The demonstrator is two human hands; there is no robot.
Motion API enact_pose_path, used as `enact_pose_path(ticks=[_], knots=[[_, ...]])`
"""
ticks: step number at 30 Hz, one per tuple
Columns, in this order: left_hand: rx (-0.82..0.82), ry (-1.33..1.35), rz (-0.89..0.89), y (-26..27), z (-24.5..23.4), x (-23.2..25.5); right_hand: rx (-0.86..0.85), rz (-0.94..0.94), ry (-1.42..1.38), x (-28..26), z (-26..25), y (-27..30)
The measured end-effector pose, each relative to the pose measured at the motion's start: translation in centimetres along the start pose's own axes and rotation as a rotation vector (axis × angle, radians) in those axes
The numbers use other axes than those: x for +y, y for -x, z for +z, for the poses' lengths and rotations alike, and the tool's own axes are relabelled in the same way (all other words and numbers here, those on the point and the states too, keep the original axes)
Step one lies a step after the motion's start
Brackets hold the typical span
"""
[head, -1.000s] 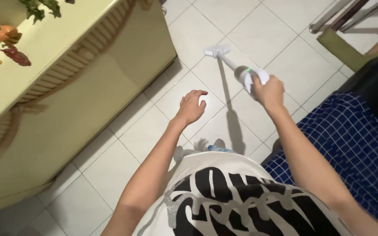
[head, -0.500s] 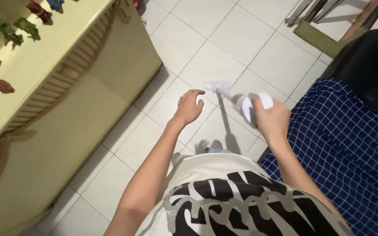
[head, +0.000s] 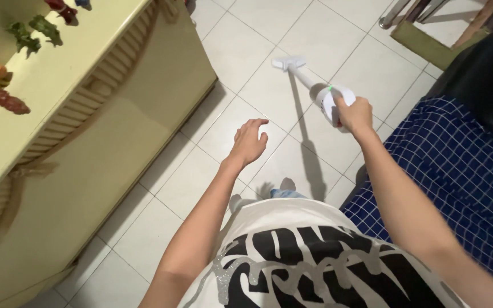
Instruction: Vacuuming the tiled floor in a room using a handheld vacuum cleaner.
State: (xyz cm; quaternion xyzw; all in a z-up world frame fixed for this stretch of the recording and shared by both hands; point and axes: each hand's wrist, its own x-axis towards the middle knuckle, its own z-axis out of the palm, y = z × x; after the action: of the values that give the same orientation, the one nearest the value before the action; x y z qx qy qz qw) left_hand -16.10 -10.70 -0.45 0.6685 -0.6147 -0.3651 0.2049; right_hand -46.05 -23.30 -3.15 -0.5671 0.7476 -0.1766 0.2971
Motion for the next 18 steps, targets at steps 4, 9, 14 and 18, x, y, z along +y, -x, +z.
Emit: enact_pose_path(ticks=[4, 9, 14, 18], knots=[[0.031, 0.020, 0.042, -0.7, 0.5, 0.6, -0.083, 0.046, -0.003, -3.7, -6.8, 7.5], [0.016, 0.023, 0.090, -1.8, 0.7, 1.5, -0.140, 0.085, -0.575, -10.1, -11.6, 16.6], [0.000, 0.048, 0.068, -1.8, 1.2, 1.9, -0.081, -0.005, -0.681, -10.1, -7.6, 17.1], [-0.003, 0.059, 0.032, -0.9, 1.3, 1.6, 0.060, -0.022, -0.589, -9.2, -3.4, 13.4]])
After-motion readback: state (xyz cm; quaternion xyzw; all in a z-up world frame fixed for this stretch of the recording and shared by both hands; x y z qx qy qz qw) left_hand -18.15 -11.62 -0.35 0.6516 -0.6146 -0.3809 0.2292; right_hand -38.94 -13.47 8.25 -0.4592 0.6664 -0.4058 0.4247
